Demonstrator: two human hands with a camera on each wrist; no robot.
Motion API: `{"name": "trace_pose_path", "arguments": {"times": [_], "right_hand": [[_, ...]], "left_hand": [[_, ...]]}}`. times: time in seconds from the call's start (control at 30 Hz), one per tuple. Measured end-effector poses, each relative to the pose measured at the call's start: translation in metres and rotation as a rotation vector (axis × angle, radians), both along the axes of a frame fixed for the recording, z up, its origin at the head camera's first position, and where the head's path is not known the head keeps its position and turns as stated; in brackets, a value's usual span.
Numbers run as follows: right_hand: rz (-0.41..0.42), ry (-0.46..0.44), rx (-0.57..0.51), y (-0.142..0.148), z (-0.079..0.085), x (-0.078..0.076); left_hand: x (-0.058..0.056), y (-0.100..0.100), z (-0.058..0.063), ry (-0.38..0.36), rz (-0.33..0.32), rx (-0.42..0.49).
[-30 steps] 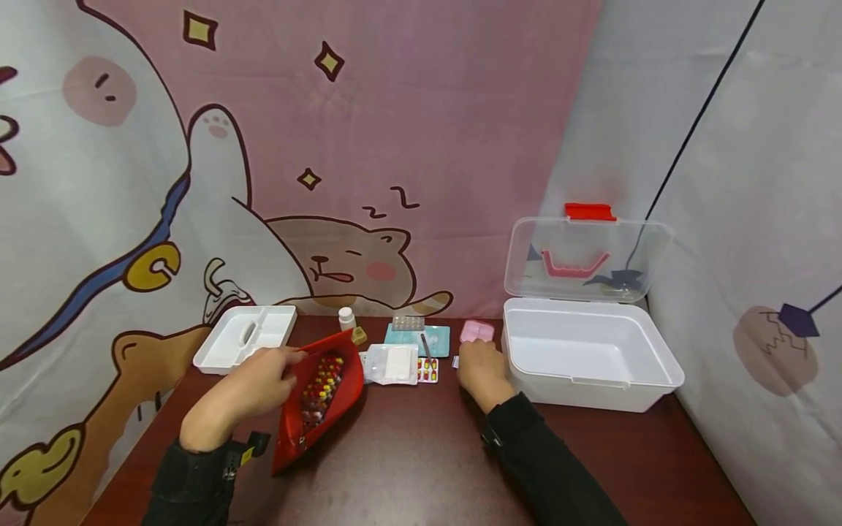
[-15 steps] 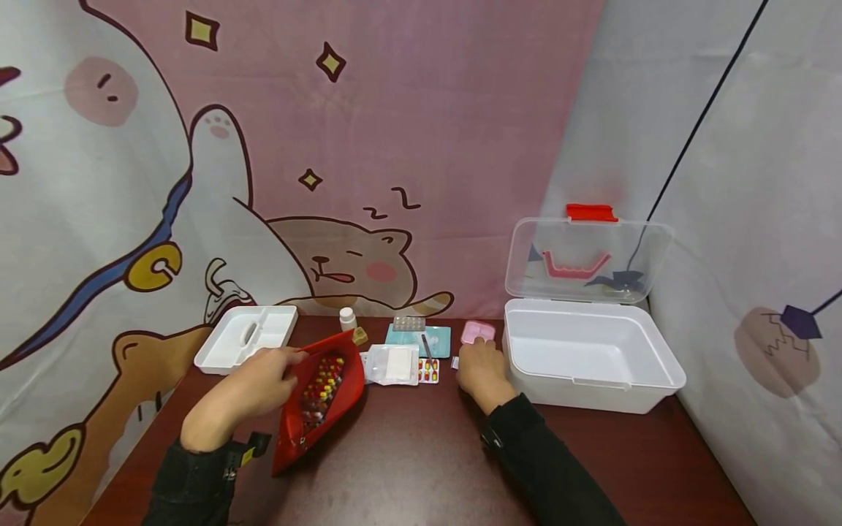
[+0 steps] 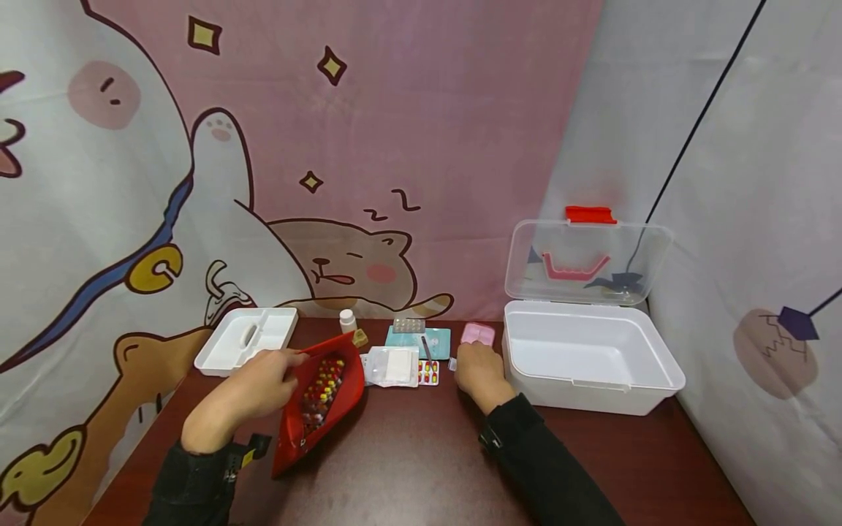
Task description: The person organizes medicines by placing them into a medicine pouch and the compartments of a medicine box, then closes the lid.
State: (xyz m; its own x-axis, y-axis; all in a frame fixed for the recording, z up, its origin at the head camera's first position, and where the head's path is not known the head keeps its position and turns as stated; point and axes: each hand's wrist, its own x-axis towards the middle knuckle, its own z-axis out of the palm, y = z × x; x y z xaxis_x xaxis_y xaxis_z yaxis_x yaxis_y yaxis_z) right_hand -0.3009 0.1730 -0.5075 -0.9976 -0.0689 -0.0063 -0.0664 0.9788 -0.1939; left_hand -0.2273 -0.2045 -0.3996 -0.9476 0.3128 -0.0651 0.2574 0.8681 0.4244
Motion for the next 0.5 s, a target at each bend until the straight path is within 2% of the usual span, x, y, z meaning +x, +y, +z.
{"name": "trace_pose_path", "arguments": {"times": [0.2,0.5], "right_hand": [[-0.017,-0.008,-0.127,-0.009,0.018,0.003],[0.078,-0.002,-0.35,-0.042,0.047,0.012]], "left_hand": [[0.0,0.0,0.001,0.007,-0.007,-0.003],[-0.001,-0.001,0.001,0.007,-0.009,-0.007]]}}
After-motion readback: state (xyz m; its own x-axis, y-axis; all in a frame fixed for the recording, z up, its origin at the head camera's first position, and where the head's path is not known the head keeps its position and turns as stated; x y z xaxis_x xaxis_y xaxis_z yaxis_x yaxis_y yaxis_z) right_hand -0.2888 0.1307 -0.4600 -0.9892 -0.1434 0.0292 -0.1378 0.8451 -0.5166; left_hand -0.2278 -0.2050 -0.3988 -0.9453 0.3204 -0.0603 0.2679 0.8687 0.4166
